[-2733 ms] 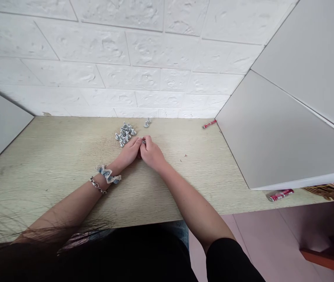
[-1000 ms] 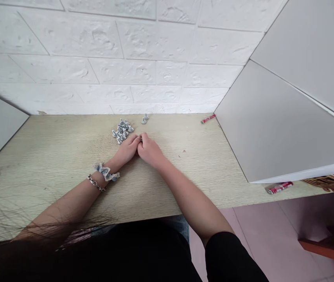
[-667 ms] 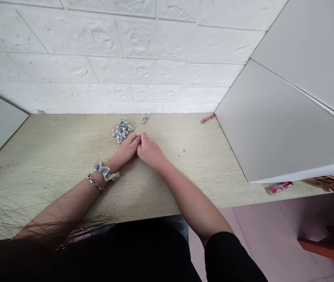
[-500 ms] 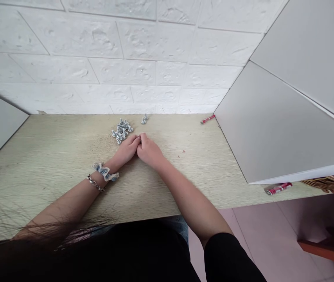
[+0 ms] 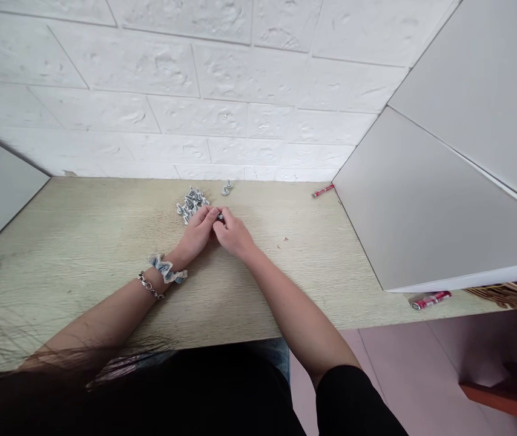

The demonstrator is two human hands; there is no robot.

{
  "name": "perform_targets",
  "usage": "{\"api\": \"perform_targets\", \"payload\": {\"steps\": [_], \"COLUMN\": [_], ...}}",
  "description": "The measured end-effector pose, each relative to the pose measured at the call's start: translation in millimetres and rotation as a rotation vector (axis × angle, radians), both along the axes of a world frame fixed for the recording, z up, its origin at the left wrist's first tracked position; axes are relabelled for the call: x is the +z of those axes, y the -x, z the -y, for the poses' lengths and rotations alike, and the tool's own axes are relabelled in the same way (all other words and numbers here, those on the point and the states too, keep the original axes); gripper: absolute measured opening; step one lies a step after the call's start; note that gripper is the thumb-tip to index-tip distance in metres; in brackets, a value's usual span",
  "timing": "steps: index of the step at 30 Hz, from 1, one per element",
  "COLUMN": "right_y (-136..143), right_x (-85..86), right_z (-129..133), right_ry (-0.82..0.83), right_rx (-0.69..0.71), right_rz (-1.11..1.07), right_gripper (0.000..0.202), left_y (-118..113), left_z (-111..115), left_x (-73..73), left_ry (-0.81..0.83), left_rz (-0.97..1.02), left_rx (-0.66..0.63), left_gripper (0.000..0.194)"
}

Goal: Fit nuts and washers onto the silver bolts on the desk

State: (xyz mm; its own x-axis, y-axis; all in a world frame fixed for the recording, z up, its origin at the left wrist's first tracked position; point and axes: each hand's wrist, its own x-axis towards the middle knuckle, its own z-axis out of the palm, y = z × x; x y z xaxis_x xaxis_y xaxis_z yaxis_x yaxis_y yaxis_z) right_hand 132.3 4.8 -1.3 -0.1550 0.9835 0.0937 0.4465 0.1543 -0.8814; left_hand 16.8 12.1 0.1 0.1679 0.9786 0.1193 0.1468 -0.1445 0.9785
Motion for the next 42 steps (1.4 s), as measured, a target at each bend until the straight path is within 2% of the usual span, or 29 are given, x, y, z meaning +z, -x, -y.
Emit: {"api": "perform_targets", "payload": {"steps": [6,15,42], "right_y": [1.7,2.3,1.3], "right_x": [-3.7,-3.2,-1.8], "right_z": [-1.0,-1.8,-1.4], "right_ry": [0.006,-0.005,0.004], "right_rx": [-0.023,-0.026,-0.002], "right_rz": [0.072,0.194,0.23], "right_gripper": [0.028,0.021,0.023], "left_y": [0.8,3.3,3.0], "left_z": [-3.5,-6.4,-7.1], "left_x": [-3.0,-2.7,-2.0], "left_ry": [-0.043,0.056,0.005], "left_rz": [-0.079,-0.226,-0.302], "left_rx": [0.037,-0.007,0.01], "left_gripper": [0.025,0.025,0.024]}}
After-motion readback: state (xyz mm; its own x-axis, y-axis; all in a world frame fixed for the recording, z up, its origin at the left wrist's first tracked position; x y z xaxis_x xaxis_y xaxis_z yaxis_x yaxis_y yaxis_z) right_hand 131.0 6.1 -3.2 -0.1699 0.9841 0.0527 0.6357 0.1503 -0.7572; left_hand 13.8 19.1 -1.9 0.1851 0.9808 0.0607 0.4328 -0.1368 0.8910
